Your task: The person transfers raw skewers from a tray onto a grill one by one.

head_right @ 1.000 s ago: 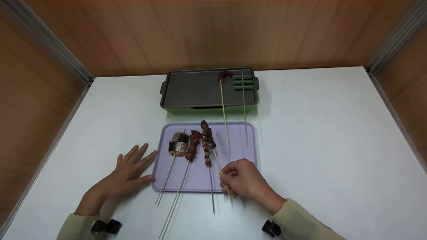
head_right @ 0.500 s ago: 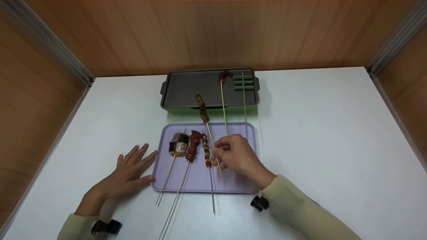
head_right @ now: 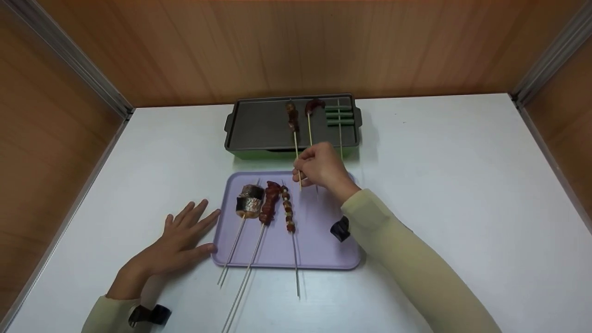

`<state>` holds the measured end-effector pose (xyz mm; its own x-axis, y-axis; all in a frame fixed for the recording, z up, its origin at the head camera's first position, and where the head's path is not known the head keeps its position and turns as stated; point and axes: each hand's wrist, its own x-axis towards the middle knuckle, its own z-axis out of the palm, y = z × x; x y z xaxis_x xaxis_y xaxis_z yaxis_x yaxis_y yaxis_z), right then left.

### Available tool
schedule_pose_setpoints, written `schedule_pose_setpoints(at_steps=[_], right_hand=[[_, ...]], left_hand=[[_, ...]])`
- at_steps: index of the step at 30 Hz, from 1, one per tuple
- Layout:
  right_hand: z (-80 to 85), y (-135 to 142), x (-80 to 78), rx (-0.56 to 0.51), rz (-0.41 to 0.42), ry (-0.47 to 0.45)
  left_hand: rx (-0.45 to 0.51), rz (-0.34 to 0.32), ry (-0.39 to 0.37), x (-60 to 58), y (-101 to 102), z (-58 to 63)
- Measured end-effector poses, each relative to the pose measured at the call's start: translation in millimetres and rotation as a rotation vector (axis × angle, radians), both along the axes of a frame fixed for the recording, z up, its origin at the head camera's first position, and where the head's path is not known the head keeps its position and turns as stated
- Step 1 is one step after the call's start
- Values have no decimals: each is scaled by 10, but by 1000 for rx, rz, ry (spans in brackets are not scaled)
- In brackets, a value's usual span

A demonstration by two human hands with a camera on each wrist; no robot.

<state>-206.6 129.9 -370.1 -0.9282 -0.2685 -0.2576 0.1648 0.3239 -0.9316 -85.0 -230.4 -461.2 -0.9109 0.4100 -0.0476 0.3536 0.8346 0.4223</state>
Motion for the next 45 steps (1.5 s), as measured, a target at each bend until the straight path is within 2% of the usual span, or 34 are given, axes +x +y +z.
schedule_pose_setpoints(at_steps=[7,15,22,29,45], right_hand=[[-16,-49,-187,30,-26,-26],[-11,-65,-275,37,-37,-44],[-22,-86,-313,48,-68,-45],[-20,-77,-317,105,-75,-9],[-14,-40,-322,236,-45,15]], left_hand=[[-10,6,1,-10,23,4],[-2,0,15,-7,24,22],[-15,-5,9,-8,19,20],[-24,-4,11,-3,17,14],[-9,-1,15,-5,8,10]])
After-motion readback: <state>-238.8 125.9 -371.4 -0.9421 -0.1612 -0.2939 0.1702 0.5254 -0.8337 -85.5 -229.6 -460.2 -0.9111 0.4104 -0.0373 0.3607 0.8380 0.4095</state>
